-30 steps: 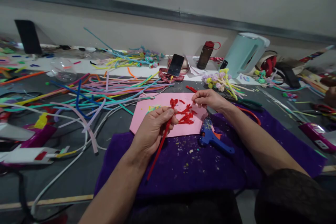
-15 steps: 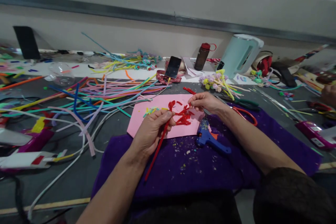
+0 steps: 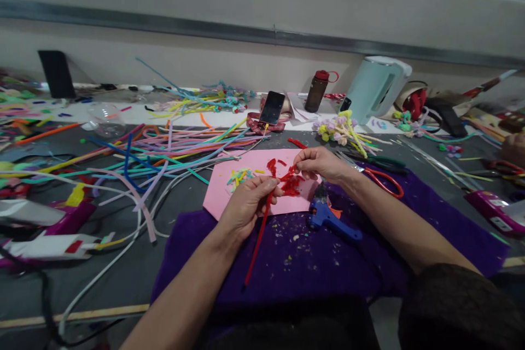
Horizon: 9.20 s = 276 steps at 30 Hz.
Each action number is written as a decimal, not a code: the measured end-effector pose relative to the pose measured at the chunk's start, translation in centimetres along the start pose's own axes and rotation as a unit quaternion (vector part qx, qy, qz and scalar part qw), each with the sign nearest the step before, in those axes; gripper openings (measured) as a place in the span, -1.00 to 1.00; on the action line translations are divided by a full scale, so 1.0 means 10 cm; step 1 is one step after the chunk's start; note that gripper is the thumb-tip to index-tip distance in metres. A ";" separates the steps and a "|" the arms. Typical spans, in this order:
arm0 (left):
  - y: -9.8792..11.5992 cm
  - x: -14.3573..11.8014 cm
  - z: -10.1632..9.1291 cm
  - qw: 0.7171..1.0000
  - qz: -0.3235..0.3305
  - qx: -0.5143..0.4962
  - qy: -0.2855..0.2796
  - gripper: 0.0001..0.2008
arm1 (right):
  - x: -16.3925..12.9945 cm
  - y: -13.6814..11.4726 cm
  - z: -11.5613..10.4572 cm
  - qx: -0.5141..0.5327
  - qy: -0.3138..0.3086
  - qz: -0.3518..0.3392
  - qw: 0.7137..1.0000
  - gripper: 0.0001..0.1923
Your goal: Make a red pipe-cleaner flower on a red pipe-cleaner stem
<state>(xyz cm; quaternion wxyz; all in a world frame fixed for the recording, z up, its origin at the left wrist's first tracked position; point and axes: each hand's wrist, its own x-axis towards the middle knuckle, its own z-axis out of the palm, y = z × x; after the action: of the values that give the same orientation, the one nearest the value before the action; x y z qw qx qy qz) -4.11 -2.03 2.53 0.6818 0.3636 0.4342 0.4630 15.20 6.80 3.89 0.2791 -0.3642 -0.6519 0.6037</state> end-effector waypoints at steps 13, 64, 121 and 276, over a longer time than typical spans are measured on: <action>-0.06 0.02 0.03 1.000 0.001 -0.023 0.014 -0.75 | -0.21 -0.15 0.44 -0.016 -0.008 -0.036 0.999 -0.91; -0.01 -0.04 0.02 0.999 0.021 -0.009 -0.039 -0.78 | -0.19 -0.08 0.48 0.173 -0.077 -0.004 0.982 -0.81; -0.07 -0.06 0.09 0.997 -0.004 -0.031 -0.073 -0.77 | -1.31 0.18 0.27 0.204 0.151 -0.087 0.963 -0.62; -0.06 -0.15 0.14 0.992 -0.025 0.035 -0.121 -0.77 | -0.73 -0.20 0.53 -0.348 0.097 -0.296 0.884 -0.88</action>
<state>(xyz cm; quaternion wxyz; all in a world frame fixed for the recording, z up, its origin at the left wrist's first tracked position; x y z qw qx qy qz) -2.87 -3.72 2.87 0.7276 0.4298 0.3734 0.3826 14.87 -2.20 5.84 0.3623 -0.2844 -0.8673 0.1890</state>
